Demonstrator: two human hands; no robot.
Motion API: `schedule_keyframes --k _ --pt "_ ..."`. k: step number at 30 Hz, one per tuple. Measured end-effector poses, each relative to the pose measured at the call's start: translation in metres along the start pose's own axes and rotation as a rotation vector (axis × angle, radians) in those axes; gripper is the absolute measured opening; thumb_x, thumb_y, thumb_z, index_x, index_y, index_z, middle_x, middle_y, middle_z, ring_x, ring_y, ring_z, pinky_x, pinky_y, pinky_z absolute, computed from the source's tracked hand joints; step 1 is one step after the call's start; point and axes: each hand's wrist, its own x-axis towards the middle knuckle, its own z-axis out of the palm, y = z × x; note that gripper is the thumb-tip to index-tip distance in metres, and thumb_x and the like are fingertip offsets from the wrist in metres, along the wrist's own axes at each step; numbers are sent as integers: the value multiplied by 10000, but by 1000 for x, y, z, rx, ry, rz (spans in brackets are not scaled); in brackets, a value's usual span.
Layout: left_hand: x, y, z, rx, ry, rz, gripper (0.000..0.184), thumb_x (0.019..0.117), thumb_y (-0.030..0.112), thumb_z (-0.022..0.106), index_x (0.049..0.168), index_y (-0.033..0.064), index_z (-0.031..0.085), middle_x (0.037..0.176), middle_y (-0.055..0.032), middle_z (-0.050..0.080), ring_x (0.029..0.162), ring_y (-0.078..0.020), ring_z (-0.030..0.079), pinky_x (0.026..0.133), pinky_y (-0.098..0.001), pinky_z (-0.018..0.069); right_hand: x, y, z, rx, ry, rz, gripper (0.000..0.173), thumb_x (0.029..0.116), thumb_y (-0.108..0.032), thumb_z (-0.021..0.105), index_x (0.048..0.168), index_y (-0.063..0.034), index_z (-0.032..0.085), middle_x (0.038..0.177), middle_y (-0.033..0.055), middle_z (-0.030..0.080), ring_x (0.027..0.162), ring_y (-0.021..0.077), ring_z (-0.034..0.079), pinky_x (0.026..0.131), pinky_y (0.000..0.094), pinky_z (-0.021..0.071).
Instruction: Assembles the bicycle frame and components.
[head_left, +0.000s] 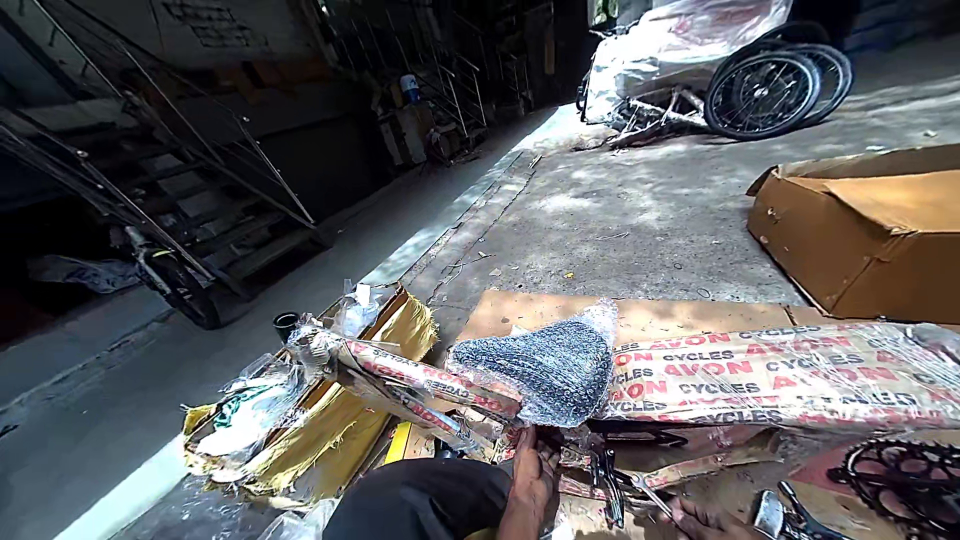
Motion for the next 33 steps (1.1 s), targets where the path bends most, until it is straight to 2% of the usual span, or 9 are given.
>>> schedule_keyframes --k 3,7,20,23,24,26,28,31,33 --pt "-1 5 -4 -11 -32 -20 419 1115 351 430 1414 61 473 1162 -157 650 966 -257 661 833 -428 561 63 -33 49 -174 135 -49 293 1080 -268 470 1138 -89 695 829 62 661 702 188 610 674 418 517" --pt "6 7 -15 33 -88 -63 447 1117 348 427 1457 58 442 1226 -174 647 1047 -279 659 899 -460 552 106 -91 85 -564 271 59 442 1091 -348 389 1278 -59 667 1231 227 687 1208 398 633 1050 612 448" --pt "20 3 -24 -9 -87 -121 524 1098 331 493 1541 71 390 1519 -197 481 1321 -335 531 1059 -538 460 146 -95 110 -687 345 67 480 1103 -353 369 1297 -40 676 1302 223 674 1285 379 605 1116 566 427" --pt "18 9 -27 -12 -132 -151 524 1105 327 477 1552 76 373 1498 -194 496 1279 -318 556 1039 -528 474 144 -104 113 -532 239 116 421 1108 -295 371 1292 -37 649 1182 165 711 1118 263 680 994 458 516" --pt "16 11 -28 17 -134 -149 475 1105 334 475 1502 78 431 1326 -173 604 1067 -260 641 881 -455 553 144 -110 122 -275 227 168 338 1105 -248 392 1216 -43 637 981 96 694 871 166 674 793 342 551" --pt "15 10 -27 -65 -149 -98 263 1112 278 453 1175 50 569 754 -64 595 522 -112 553 447 -247 487 144 -136 147 472 261 314 238 1113 -200 402 1071 -47 580 711 42 568 559 126 555 522 276 501" --pt "16 4 -36 -269 -289 -95 290 1133 194 317 1026 76 560 676 6 556 516 -63 536 487 -198 481 144 -157 159 881 296 397 217 1104 -192 426 1007 -58 567 691 53 575 550 155 576 536 325 553" --pt "14 6 -34 -175 -238 -135 269 1128 261 391 1095 69 576 645 -15 546 420 -64 473 380 -196 420 135 -147 159 655 315 346 231 1119 -215 412 1115 -47 570 710 59 587 557 166 598 534 336 554" --pt "16 12 -31 27 -178 -152 389 1112 366 436 1366 86 526 957 -125 677 642 -165 617 540 -324 537 135 -126 149 141 325 255 287 1128 -253 377 1136 -57 585 737 43 570 574 141 570 536 307 511"
